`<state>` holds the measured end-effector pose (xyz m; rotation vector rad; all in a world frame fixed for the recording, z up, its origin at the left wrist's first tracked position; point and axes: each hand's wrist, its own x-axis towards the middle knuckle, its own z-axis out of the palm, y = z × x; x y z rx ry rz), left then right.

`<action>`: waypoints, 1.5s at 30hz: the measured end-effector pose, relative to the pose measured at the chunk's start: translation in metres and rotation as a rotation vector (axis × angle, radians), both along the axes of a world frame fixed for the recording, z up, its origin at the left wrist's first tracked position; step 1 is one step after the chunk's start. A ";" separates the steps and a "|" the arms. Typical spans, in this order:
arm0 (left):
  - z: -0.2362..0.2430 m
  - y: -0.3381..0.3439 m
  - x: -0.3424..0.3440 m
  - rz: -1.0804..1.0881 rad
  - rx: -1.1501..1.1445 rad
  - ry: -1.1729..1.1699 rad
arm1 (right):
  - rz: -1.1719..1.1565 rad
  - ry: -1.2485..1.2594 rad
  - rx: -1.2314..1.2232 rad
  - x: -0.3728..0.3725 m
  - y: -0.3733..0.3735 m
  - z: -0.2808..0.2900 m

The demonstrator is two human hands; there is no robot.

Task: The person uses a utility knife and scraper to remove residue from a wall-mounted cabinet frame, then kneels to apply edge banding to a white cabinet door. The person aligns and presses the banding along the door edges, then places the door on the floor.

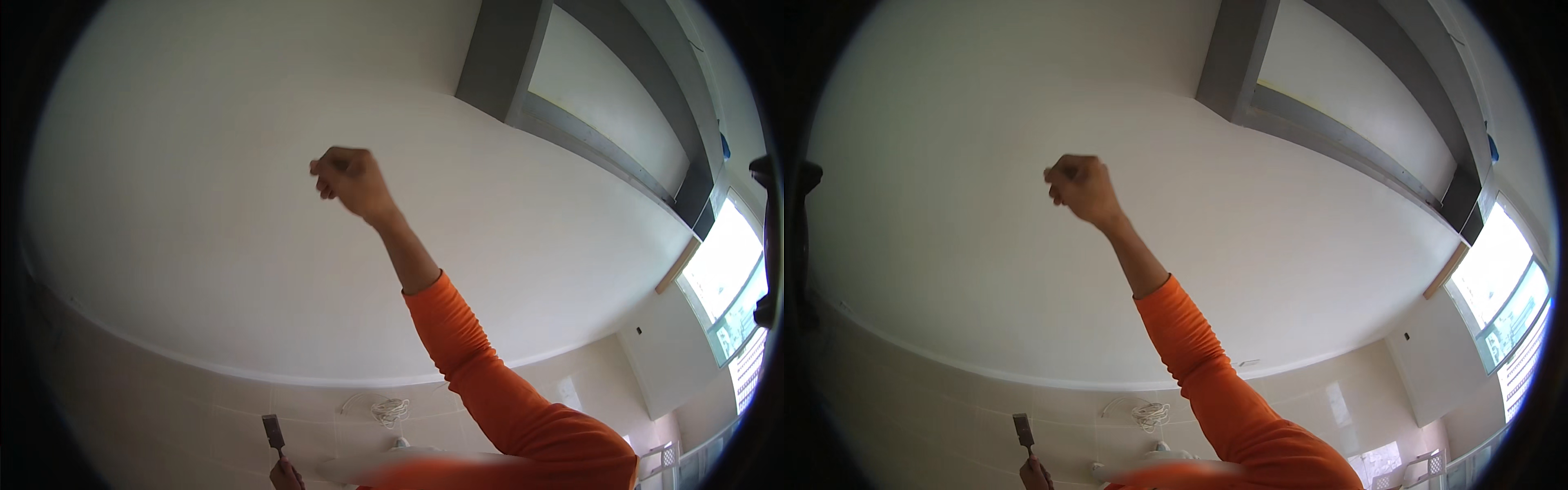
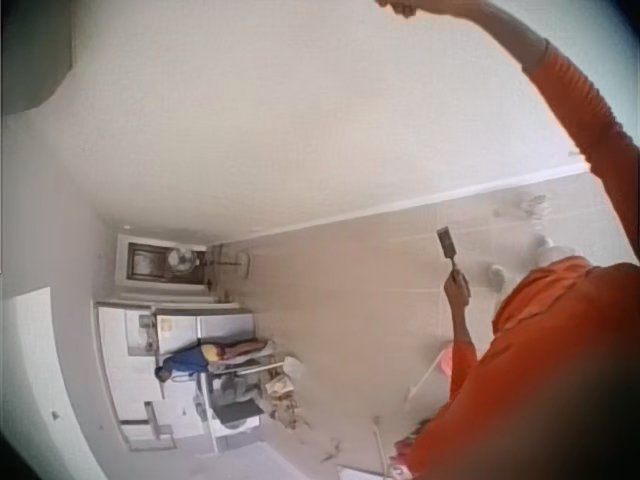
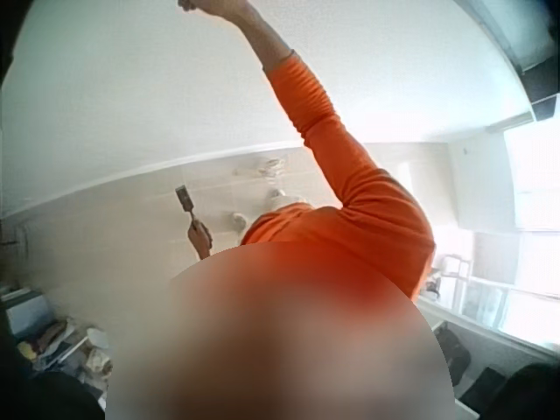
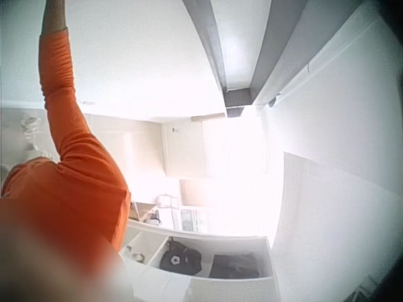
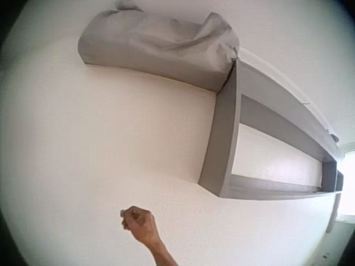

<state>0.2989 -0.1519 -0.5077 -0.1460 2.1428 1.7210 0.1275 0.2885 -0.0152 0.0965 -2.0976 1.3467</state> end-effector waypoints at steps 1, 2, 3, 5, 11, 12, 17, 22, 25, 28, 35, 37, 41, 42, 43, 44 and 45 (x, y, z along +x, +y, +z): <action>-0.012 -0.008 -0.010 -0.013 -0.002 0.057 | -0.030 -0.163 0.231 -0.010 -0.013 -0.035; -0.024 -0.013 -0.020 -0.049 -0.051 0.141 | -0.117 -0.232 0.638 -0.015 -0.029 -0.078; -0.037 -0.018 -0.031 -0.081 -0.099 0.228 | 0.018 -0.355 0.815 -0.013 -0.041 -0.124; -0.059 -0.025 -0.043 -0.141 -0.141 0.449 | 0.491 -0.890 0.706 0.013 -0.059 -0.215; -0.097 -0.036 -0.029 -0.190 -0.231 0.063 | 0.386 -0.899 0.523 0.077 -0.049 -0.279; -0.098 -0.035 -0.015 -0.187 -0.203 -0.068 | 0.284 -0.790 0.519 0.082 -0.040 -0.255; -0.099 -0.028 0.046 -0.162 -0.123 -0.560 | -0.672 0.497 0.796 0.114 0.030 -0.078; -0.093 0.018 0.042 -0.189 -0.261 -0.567 | -1.210 0.722 1.007 0.140 0.103 0.045; -0.089 0.052 0.022 -0.169 -0.292 -0.474 | -1.120 0.877 1.059 0.135 0.126 0.064; -0.087 0.073 0.013 -0.115 -0.305 -0.397 | -1.088 0.913 1.028 0.131 0.138 0.063; -0.102 0.067 0.046 0.004 -0.345 -0.369 | -1.054 0.937 1.080 0.137 0.142 0.064; -0.111 0.059 0.062 0.039 -0.363 -0.400 | -1.012 0.909 1.071 0.137 0.138 0.062; -0.136 0.040 0.096 0.118 -0.401 -0.487 | -0.987 0.898 0.986 0.137 0.123 0.059; -0.143 0.033 0.106 0.138 -0.416 -0.509 | -1.009 0.884 0.968 0.137 0.119 0.060; -0.152 0.028 0.115 0.152 -0.434 -0.527 | -1.045 0.839 0.942 0.138 0.115 0.062; -0.160 0.020 0.124 0.168 -0.451 -0.543 | -1.060 0.785 0.970 0.138 0.110 0.064; -0.169 0.013 0.132 0.182 -0.472 -0.551 | -1.044 0.747 0.981 0.141 0.106 0.068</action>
